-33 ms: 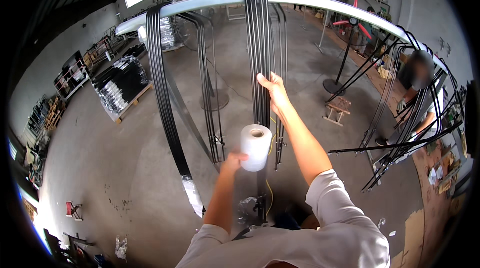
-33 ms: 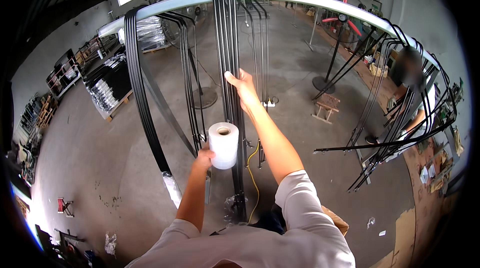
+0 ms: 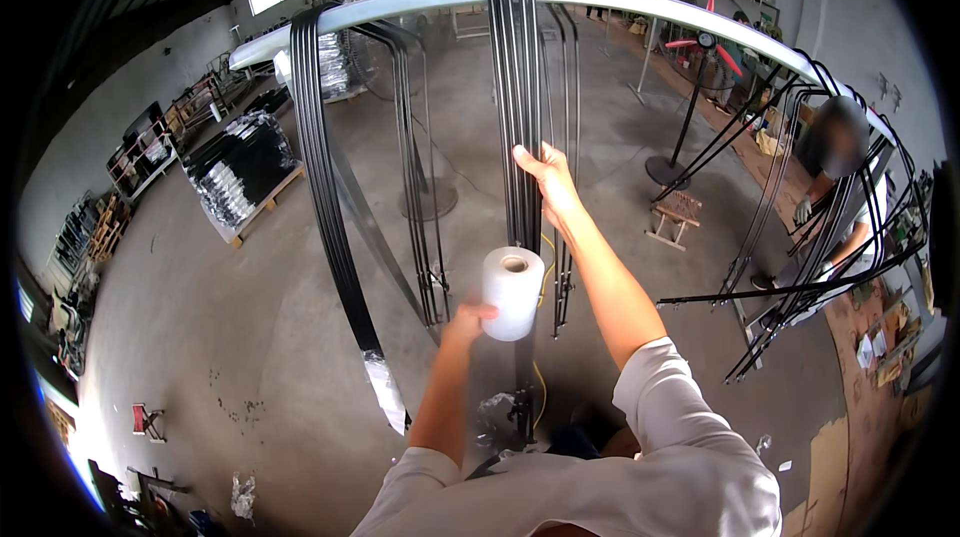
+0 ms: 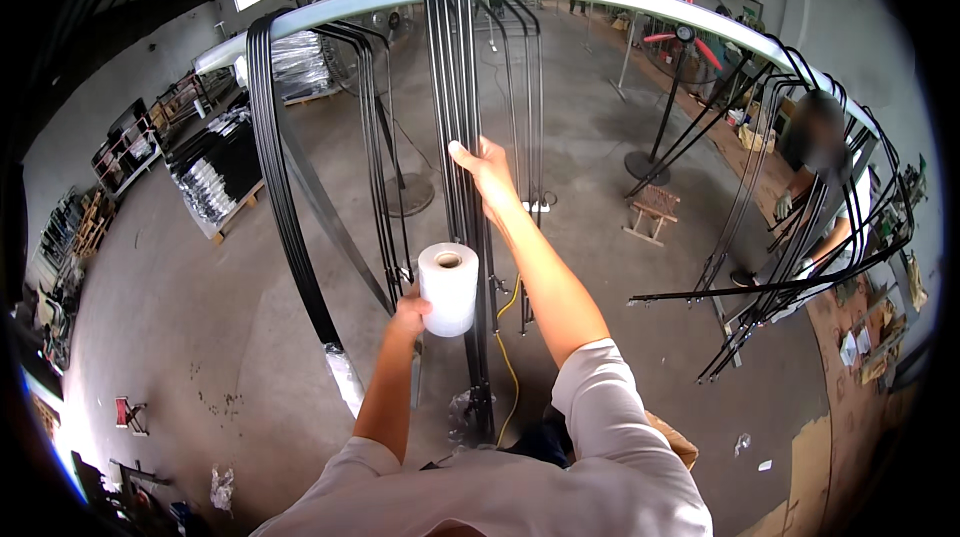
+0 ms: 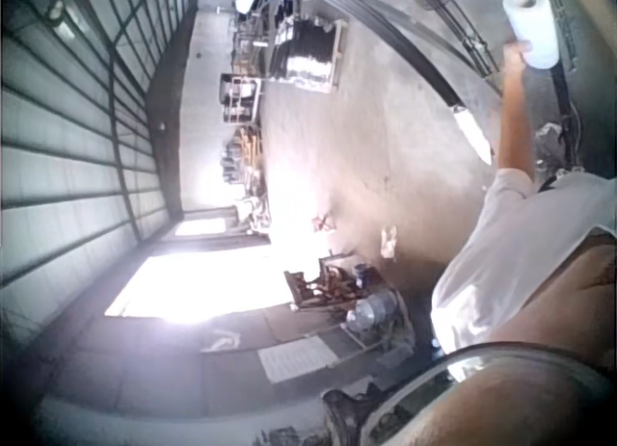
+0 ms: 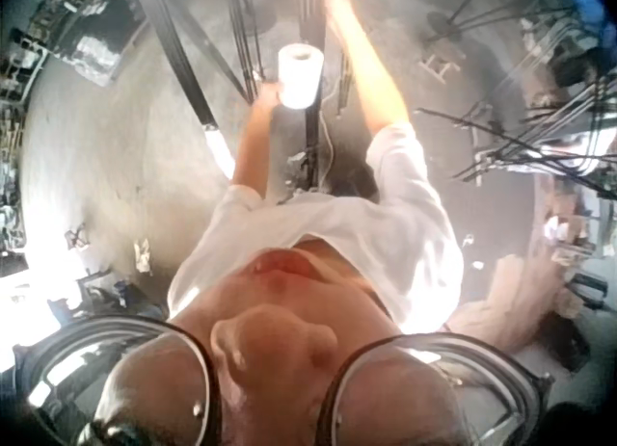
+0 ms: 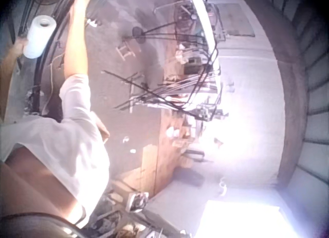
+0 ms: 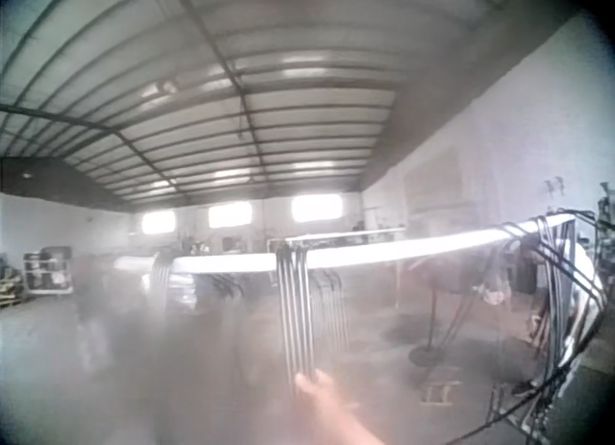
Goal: The person wraps a bundle of long black metal rods with white protective paper and clear plastic wrap. They tear off sheets of paper, wrap them around the rods, and then secure the bundle by wrapping it with plastic film from a roll.
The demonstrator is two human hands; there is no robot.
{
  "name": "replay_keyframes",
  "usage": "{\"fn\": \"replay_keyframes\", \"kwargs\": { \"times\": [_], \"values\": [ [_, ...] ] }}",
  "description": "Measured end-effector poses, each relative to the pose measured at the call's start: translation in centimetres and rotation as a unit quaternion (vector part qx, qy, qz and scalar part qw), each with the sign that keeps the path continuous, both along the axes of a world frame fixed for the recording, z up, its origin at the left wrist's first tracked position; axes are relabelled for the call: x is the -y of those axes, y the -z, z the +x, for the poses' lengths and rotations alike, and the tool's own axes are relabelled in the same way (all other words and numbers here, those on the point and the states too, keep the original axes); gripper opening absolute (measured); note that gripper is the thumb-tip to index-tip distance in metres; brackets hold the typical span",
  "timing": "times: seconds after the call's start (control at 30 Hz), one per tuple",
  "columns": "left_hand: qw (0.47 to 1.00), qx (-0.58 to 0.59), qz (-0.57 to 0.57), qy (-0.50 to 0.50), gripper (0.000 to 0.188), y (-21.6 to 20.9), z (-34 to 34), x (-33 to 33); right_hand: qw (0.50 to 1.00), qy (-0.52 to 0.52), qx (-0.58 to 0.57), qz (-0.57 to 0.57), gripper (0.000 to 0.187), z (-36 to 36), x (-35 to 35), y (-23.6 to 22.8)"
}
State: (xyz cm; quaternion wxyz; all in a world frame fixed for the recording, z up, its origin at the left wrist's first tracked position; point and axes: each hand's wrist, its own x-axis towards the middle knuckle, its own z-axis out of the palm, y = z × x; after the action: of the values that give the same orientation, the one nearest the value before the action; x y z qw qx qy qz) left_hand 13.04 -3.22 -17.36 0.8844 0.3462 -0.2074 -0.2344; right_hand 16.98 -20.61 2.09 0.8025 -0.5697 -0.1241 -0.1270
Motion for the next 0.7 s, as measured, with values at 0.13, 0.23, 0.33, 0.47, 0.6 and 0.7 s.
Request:
{"fn": "replay_keyframes", "kwargs": {
  "times": [0.13,0.23,0.33,0.47,0.6,0.7],
  "values": [
    [0.998,-0.034,0.040,-0.034,0.070,4.1,2.1,-0.6,0.995,-0.043,-0.051,-0.078,0.015,0.2,1.0,1.7],
    [0.999,-0.036,0.018,-0.022,0.076,3.6,2.1,-0.3,0.978,-0.163,-0.094,-0.086,0.019,-1.2,2.3,3.6],
    [0.996,0.001,0.087,-0.036,0.078,-0.6,-0.2,0.2,0.981,-0.080,-0.109,-0.136,0.015,-0.8,3.1,7.5],
    [0.992,0.006,0.110,-0.056,0.072,-0.4,-2.3,-1.4,0.985,-0.070,-0.048,-0.147,0.013,-1.3,1.7,7.0],
    [0.991,0.013,0.132,-0.033,0.075,-0.2,-3.8,-2.4,0.972,-0.113,-0.116,-0.169,0.019,-1.8,1.5,9.3],
    [0.984,0.016,0.177,-0.023,0.075,0.7,-4.0,-3.5,0.934,-0.221,-0.177,-0.219,0.023,-2.6,1.6,13.5]
  ]
}}
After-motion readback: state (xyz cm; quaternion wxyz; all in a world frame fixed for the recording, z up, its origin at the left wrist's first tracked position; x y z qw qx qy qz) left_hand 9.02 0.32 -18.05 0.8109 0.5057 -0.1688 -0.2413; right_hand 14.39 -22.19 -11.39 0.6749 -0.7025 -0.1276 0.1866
